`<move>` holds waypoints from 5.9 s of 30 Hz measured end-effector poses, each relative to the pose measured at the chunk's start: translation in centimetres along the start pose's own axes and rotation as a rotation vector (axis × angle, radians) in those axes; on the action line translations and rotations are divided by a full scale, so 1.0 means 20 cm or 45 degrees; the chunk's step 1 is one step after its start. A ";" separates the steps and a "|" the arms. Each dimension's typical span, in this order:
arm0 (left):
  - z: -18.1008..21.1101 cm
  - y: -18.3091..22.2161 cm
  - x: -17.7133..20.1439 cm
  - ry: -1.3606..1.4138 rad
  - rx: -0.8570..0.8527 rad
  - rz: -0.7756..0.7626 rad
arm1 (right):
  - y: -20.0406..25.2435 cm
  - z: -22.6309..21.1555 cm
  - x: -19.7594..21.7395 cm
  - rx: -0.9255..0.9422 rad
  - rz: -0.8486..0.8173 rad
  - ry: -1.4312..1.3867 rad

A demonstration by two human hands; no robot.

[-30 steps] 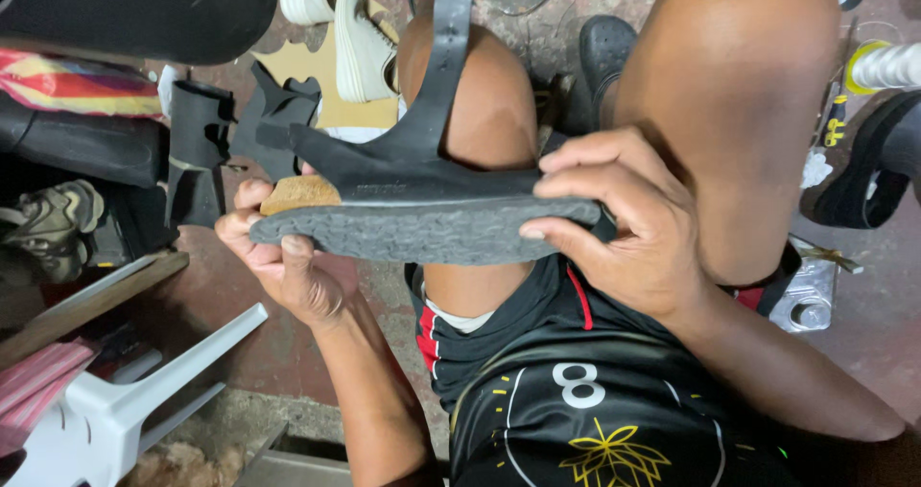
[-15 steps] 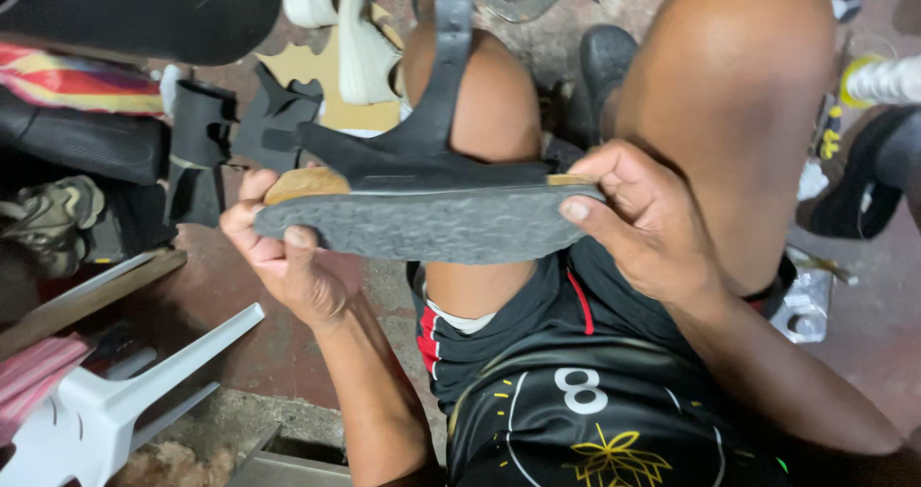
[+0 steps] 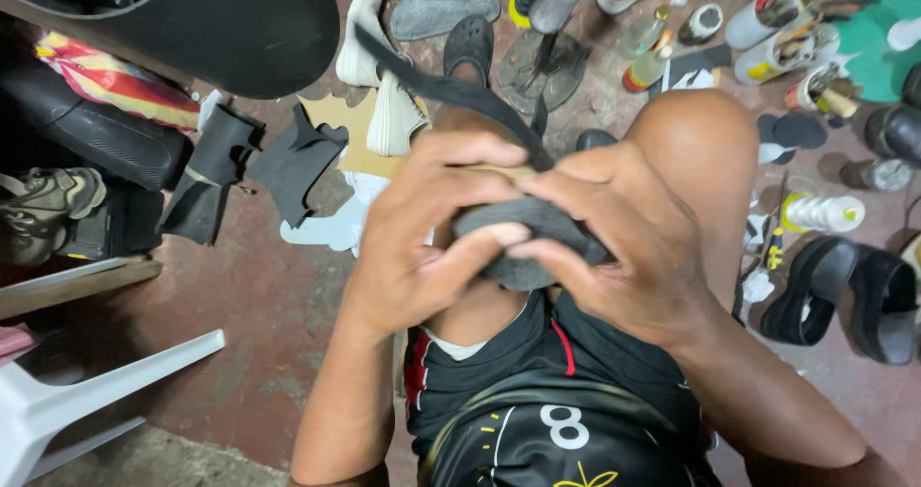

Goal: The person hammers the edge of a sandal strap against a wooden block and then peels the old rubber sole off the bottom of the shoe by hand.

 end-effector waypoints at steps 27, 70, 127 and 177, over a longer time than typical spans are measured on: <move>-0.52 -0.05 -0.42 0.750 0.089 -0.254 | 0.09 0.19 0.15 0.195 -0.115 -0.084; -0.22 -0.03 -0.25 0.129 0.051 -0.165 | 0.16 0.31 0.07 -0.010 0.153 -0.082; -0.15 0.33 -0.12 0.121 0.350 0.497 | 0.18 0.24 -0.07 -0.233 0.122 -0.460; -0.68 -0.26 -0.30 0.921 0.465 0.236 | -0.18 0.51 -0.05 -0.328 -0.152 -1.184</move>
Point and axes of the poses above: each hand's wrist, its own y-axis away from the middle knuckle, its own x-axis out of the back of the hand, z = x × y, the point moved 8 cm from there along -y, towards the middle knuckle, and after that the axes turned 4 degrees about -y, right-handed, at the moved point
